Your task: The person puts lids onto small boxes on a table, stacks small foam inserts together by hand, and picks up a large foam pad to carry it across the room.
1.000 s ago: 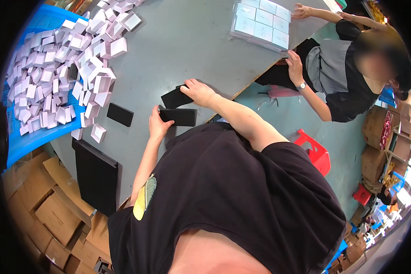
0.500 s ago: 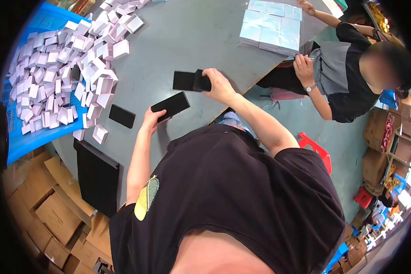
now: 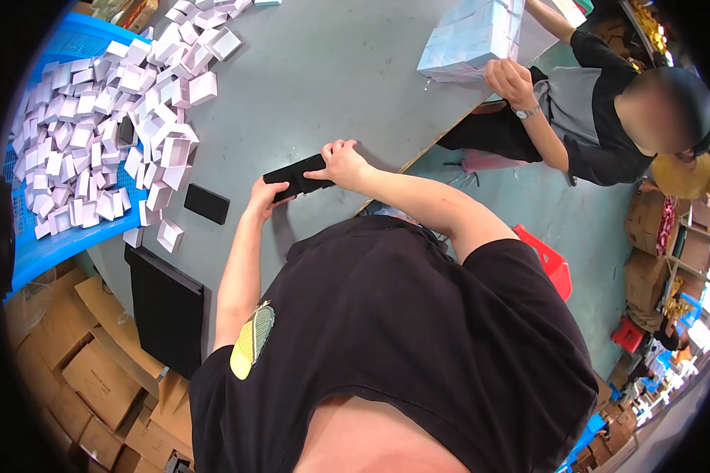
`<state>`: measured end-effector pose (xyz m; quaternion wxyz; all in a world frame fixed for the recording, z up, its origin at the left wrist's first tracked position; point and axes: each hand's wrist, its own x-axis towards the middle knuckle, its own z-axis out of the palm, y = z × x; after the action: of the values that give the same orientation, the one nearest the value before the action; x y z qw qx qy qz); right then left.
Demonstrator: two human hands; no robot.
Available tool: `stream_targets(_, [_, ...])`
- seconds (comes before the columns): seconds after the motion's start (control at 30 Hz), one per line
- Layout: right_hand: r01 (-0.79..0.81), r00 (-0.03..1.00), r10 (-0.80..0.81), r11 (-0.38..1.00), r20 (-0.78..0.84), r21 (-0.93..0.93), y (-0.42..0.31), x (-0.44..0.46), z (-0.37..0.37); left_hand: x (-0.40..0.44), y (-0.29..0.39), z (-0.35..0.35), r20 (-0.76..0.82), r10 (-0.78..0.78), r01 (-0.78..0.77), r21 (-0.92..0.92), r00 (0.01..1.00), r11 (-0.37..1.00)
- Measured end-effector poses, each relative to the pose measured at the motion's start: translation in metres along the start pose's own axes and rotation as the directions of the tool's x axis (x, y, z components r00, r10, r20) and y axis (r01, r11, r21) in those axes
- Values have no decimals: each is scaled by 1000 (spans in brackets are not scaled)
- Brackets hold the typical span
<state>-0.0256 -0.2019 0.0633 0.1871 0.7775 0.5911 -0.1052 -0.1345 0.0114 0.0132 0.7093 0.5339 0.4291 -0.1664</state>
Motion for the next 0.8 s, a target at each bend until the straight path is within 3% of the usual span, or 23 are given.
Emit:
stream_targets(0.13, [-42, 991, 38, 999, 132, 31, -8, 15, 5, -3, 2, 0, 11, 20, -20, 33, 1000, 999])
stream_targets(0.23, [-51, 987, 51, 999, 154, -3, -12, 18, 4, -12, 6, 3, 6, 39, -39, 47, 999, 998])
stream_targets(0.33, [-10, 982, 21, 998, 186, -58, -8, 15, -6, -21, 13, -11, -131, 50, -26, 175, 990, 984])
stream_targets(0.37, [-1, 984, 9, 999, 178, -46, -6, 14, -8, -27, 17, -23, -76, 76, -61, 188, 994, 980])
stream_targets(0.47, [19, 990, -19, 1000, 138, 1, -1, 11, -1, -54, 35, -28, -5, 174, -174, -43, 985, 984])
stream_targets(0.6, [1, 999, -4, 998, 50, 69, 0, 7, 8, -47, 36, 18, 273, 182, -75, -361, 945, 930])
stream_targets(0.73, [-5, 997, 15, 992, -79, 122, 2, 1, 34, -8, 4, 42, 207, 106, -14, -402, 973, 915])
stream_targets(0.8, [-9, 989, 45, 970, -144, 242, 6, -6, 36, -1, -6, 42, 137, 80, -13, -429, 987, 903])
